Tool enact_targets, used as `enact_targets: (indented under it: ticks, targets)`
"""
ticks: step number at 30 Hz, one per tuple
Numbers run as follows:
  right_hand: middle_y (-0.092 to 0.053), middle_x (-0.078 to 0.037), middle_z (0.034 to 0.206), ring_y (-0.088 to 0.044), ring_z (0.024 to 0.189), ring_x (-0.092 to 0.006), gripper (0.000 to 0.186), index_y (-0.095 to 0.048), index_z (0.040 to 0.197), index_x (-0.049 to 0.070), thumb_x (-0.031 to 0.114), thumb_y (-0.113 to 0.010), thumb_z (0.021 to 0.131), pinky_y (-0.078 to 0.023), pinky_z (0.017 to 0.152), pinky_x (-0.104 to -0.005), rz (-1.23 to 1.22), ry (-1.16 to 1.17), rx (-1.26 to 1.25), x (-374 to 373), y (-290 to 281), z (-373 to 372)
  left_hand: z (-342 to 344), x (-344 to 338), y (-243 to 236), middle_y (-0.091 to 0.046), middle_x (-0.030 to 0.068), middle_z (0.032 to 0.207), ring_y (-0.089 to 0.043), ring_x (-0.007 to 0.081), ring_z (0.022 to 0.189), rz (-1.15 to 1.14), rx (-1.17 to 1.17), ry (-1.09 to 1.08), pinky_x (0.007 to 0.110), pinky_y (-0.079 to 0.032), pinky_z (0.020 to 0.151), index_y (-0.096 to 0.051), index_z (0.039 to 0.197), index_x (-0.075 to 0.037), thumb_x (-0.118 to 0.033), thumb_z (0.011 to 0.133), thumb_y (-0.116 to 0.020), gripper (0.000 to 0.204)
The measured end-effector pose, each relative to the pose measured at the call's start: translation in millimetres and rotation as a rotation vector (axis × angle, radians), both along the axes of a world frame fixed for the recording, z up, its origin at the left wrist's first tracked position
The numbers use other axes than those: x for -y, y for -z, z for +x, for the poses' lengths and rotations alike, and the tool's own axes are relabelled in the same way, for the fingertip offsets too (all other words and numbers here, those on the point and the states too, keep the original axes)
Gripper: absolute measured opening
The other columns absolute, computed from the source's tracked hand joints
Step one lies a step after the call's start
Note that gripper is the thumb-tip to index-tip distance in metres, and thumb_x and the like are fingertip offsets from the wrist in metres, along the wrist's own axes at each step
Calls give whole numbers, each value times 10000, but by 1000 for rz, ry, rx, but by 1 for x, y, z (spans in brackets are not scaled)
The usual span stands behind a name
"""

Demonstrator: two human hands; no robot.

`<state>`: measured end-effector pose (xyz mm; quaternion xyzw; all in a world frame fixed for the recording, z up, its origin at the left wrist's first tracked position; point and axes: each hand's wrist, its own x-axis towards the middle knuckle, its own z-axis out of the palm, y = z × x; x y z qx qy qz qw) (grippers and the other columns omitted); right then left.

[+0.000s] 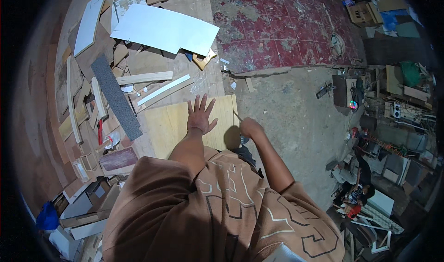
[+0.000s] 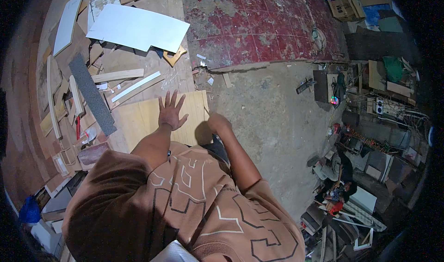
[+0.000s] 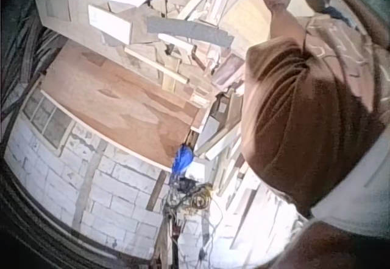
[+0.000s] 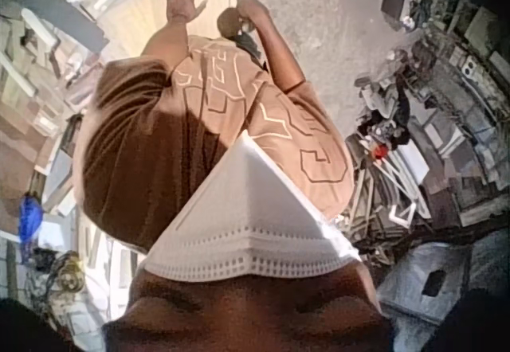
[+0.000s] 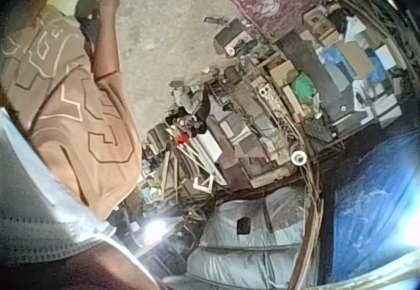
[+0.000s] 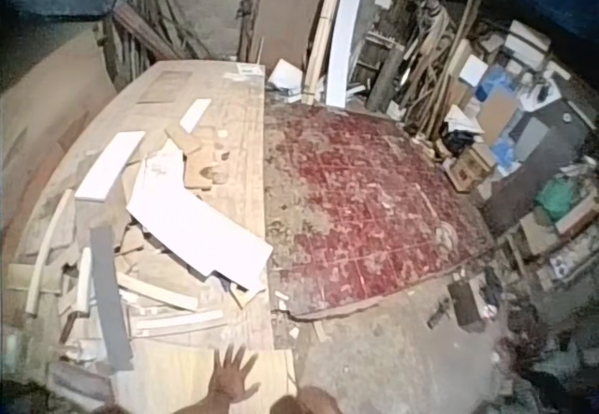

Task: Chiseling a line into a wooden board to create a groove.

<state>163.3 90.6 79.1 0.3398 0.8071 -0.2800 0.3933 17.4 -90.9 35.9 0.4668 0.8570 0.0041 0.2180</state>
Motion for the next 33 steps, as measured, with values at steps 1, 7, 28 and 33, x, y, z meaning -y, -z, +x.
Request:
enact_targets:
  ticks: [1,7,28,33]
  targets:
    - [-671,-269,1091,-654,1053,-410,305,-711,1025,-10,183,-567,838,-530,876,-484,-4,-41,53,2,-23,-1,2,4,3,-76,115,1644,-16,380,1507,-6,5,-12,648,10,1165,-136,1580,-257,-611,882,-497,862]
    - [-664,-307,1010,-656,983,-443,326,-705,944,-53,214,-537,861,-533,837,-499,4,10,-69,8,-3,1,0,-5,-1,-74,118,1645,-24,384,1506,26,-7,15,656,-15,1163,-146,1578,-261,-605,871,-514,868]
    - [-680,-288,1040,-675,988,-430,285,-652,1034,-40,160,-507,891,-545,844,-508,149,328,-160,44,18,-10,1,-8,2,-77,127,1641,-58,394,1499,13,-29,24,660,-27,1157,-150,1578,-253,-604,866,-524,878]
    - [-677,-275,1054,-669,982,-429,280,-637,1054,-31,156,-523,880,-536,855,-508,102,259,-70,44,-11,-1,1,-6,2,-67,125,1644,-52,396,1499,0,-17,14,661,-33,1157,-158,1578,-249,-603,868,-518,871]
